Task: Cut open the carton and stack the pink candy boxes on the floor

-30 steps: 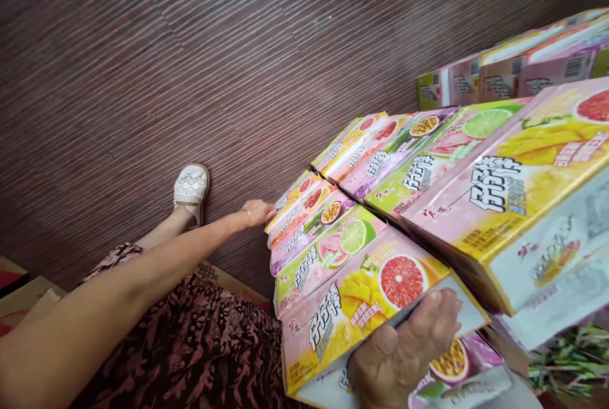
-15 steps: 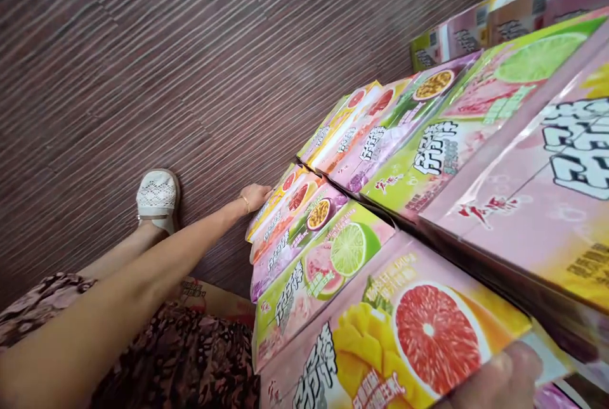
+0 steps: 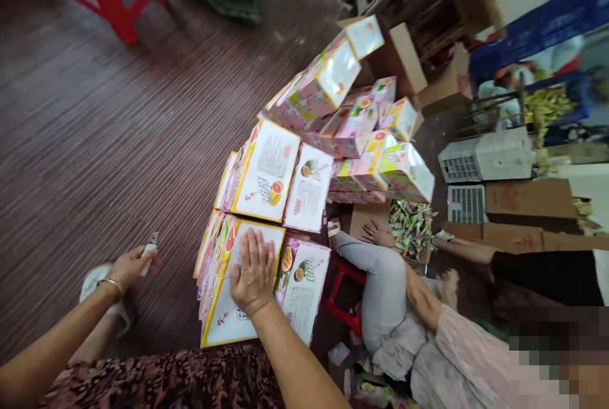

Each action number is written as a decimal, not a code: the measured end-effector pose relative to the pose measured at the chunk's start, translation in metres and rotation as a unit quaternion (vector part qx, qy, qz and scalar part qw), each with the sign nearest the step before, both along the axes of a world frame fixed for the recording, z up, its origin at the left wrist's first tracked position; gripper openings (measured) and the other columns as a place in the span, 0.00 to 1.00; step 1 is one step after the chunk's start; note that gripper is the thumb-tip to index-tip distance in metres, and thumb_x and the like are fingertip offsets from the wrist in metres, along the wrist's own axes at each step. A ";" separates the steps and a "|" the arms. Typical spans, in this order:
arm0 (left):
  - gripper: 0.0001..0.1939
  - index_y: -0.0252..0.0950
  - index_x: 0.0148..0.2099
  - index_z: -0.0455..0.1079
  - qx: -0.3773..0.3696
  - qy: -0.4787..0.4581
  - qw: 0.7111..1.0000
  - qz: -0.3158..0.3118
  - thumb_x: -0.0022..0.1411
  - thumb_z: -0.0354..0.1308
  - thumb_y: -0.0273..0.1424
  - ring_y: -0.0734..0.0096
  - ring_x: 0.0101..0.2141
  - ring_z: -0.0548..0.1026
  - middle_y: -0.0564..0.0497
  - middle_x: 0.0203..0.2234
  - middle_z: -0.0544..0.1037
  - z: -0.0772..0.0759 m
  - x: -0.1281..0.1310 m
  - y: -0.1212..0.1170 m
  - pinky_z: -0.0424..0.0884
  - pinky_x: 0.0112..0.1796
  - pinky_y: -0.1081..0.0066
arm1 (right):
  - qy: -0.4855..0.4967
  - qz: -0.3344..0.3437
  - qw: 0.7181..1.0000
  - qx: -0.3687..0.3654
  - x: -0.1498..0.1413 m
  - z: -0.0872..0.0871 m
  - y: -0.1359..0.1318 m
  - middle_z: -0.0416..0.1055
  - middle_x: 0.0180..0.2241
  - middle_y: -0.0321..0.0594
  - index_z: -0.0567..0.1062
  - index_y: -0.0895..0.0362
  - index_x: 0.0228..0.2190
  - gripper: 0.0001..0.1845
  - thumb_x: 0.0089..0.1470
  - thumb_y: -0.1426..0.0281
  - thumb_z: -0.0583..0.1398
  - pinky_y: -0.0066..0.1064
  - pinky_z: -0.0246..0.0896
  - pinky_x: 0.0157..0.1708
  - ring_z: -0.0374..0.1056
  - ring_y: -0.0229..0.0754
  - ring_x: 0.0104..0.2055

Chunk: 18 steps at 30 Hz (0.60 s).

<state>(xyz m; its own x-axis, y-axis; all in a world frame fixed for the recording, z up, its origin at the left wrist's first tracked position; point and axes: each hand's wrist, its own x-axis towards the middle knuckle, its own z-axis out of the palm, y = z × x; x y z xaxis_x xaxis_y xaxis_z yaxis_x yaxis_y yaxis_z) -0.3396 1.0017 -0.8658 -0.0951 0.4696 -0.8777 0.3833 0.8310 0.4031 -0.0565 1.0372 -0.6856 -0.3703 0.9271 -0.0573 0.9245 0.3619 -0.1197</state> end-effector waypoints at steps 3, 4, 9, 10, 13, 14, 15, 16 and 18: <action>0.13 0.33 0.39 0.64 0.018 -0.084 0.984 0.156 0.56 0.54 0.37 0.66 0.32 0.77 0.46 0.33 0.75 0.050 0.009 0.052 0.71 0.28 0.75 | 0.030 -0.008 0.999 -0.021 -0.005 0.016 0.005 0.44 0.66 0.46 0.45 0.63 0.65 0.33 0.61 0.68 0.46 0.53 0.34 0.64 0.35 0.49 0.68; 0.12 0.32 0.38 0.64 0.033 -0.089 0.981 0.168 0.56 0.55 0.36 0.66 0.33 0.76 0.47 0.32 0.74 0.062 0.016 0.069 0.72 0.29 0.75 | 0.042 -0.014 0.998 -0.035 -0.007 0.024 0.007 0.44 0.66 0.45 0.46 0.62 0.65 0.33 0.61 0.68 0.47 0.53 0.34 0.64 0.35 0.49 0.68; 0.05 0.32 0.37 0.61 0.065 -0.041 0.979 0.191 0.61 0.51 0.30 0.72 0.27 0.74 0.49 0.30 0.72 0.108 0.057 0.136 0.72 0.32 0.72 | 0.137 -0.023 0.986 -0.088 0.022 0.094 0.021 0.44 0.66 0.41 0.49 0.60 0.64 0.33 0.61 0.65 0.50 0.51 0.35 0.65 0.37 0.47 0.68; 0.05 0.32 0.37 0.59 0.064 -0.024 0.980 0.189 0.63 0.50 0.29 0.74 0.27 0.74 0.50 0.30 0.72 0.122 0.066 0.146 0.72 0.33 0.72 | 0.160 -0.029 0.984 -0.077 0.043 0.113 0.025 0.45 0.66 0.40 0.51 0.59 0.64 0.32 0.61 0.65 0.50 0.51 0.34 0.66 0.37 0.47 0.68; 0.04 0.32 0.37 0.55 0.049 0.028 0.982 0.181 0.67 0.46 0.27 0.75 0.28 0.74 0.52 0.28 0.72 0.172 0.093 0.171 0.72 0.35 0.70 | 0.233 -0.158 0.960 -0.015 0.134 0.151 0.033 0.51 0.64 0.40 0.58 0.55 0.61 0.26 0.63 0.67 0.47 0.50 0.37 0.65 0.43 0.45 0.67; 0.04 0.32 0.37 0.55 0.040 0.049 0.982 0.176 0.67 0.45 0.26 0.74 0.27 0.74 0.52 0.27 0.72 0.187 0.103 0.178 0.72 0.34 0.70 | 0.262 -0.233 0.937 -0.002 0.170 0.153 0.035 0.54 0.62 0.42 0.60 0.56 0.59 0.25 0.63 0.66 0.47 0.49 0.41 0.64 0.46 0.45 0.66; 0.04 0.32 0.37 0.54 0.031 0.070 0.983 0.168 0.67 0.45 0.24 0.74 0.27 0.74 0.52 0.26 0.72 0.199 0.114 0.187 0.73 0.34 0.69 | 0.290 -0.312 0.905 -0.006 0.204 0.149 0.038 0.57 0.61 0.45 0.62 0.59 0.58 0.25 0.63 0.64 0.46 0.48 0.45 0.63 0.50 0.45 0.64; 0.03 0.31 0.37 0.55 0.029 0.096 0.983 0.154 0.67 0.44 0.24 0.73 0.27 0.74 0.51 0.26 0.72 0.207 0.125 0.196 0.73 0.33 0.69 | 0.317 -0.382 0.868 -0.033 0.236 0.137 0.043 0.59 0.59 0.48 0.64 0.61 0.57 0.26 0.63 0.61 0.45 0.47 0.48 0.62 0.53 0.46 0.62; 0.05 0.29 0.40 0.60 0.046 0.155 0.980 0.115 0.68 0.46 0.26 0.73 0.28 0.74 0.49 0.28 0.73 0.204 0.145 0.220 0.74 0.33 0.69 | 0.359 -0.468 0.796 -0.140 0.283 0.098 0.057 0.60 0.59 0.51 0.64 0.63 0.56 0.31 0.61 0.56 0.45 0.48 0.48 0.62 0.55 0.48 0.62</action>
